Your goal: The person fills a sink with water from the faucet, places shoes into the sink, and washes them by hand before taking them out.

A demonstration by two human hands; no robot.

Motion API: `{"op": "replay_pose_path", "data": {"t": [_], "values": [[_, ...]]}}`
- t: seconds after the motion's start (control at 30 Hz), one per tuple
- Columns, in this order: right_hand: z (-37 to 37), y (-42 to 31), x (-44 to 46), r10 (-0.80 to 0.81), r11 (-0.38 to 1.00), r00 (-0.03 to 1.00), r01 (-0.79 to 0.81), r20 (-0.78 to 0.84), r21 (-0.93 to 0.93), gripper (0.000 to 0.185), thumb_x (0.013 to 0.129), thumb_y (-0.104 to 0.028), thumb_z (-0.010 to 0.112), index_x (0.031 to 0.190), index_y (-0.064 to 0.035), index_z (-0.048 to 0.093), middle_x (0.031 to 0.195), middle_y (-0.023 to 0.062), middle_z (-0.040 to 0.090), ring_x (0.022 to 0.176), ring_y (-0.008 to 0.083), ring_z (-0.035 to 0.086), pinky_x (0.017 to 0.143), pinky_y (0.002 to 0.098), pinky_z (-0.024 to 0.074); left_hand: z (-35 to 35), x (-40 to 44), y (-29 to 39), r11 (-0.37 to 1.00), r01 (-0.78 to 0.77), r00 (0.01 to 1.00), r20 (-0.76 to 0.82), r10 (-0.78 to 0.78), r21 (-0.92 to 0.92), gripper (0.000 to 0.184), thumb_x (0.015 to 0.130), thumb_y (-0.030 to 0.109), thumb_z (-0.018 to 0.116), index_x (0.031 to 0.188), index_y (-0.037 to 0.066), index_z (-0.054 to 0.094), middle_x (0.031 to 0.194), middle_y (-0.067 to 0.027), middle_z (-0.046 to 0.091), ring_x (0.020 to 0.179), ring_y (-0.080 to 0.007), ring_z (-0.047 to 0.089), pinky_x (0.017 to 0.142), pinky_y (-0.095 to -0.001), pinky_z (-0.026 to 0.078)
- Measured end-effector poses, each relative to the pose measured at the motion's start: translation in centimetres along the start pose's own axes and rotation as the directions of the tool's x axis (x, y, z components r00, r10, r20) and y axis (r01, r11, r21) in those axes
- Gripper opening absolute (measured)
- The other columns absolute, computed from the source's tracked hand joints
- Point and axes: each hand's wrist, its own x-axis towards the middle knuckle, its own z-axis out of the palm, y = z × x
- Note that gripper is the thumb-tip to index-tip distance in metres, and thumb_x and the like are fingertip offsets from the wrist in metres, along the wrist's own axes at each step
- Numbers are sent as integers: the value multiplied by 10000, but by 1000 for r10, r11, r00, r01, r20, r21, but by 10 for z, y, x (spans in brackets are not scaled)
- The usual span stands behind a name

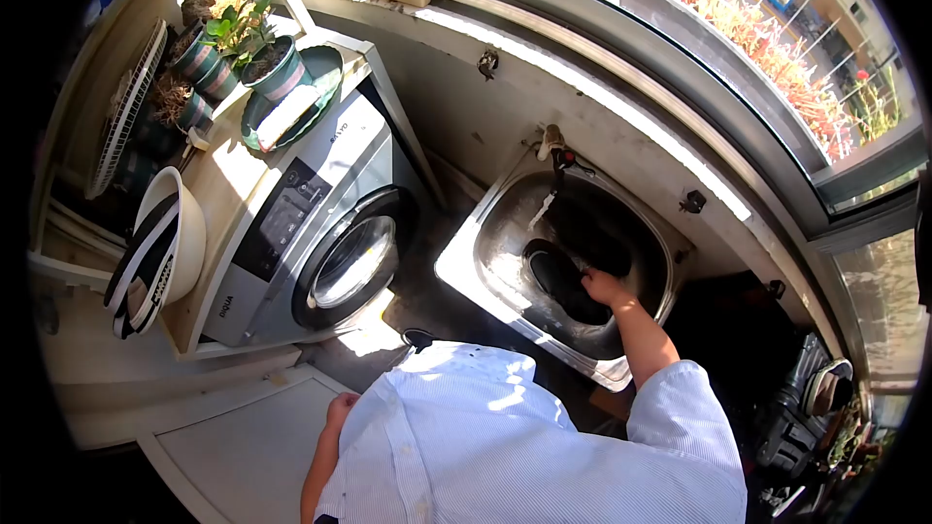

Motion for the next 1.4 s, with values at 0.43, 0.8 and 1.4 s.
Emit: {"op": "replay_pose_path", "data": {"t": [0.43,0.8,1.4], "values": [[41,28,9,-734,495,640,276,-227,-824,267,896,-194,462,1062,-41,606,917,134,613,821,267,599,765,378,493,2,5,-9,918,-105,994,48,94,381,348,747,280,695,946,-3,654,854,-155,679,778,-223,653,715,-321,500],[-55,-43,-29,-272,962,760,233,-590,-144,568,815,-378,612,1249,-34,485,1201,176,539,1087,313,542,929,394,441,-1,1,21,949,-51,998,51,37,312,373,740,291,698,966,-1,644,872,-155,678,811,-227,652,739,-322,495],[-60,-67,-35,-366,931,683,260,-632,-257,474,701,-235,679,1124,-54,561,1079,181,579,998,341,563,857,408,465,-2,-15,40,988,25,1000,-11,-24,151,308,738,253,701,927,14,659,853,-139,678,783,-211,651,723,-314,500]]}}
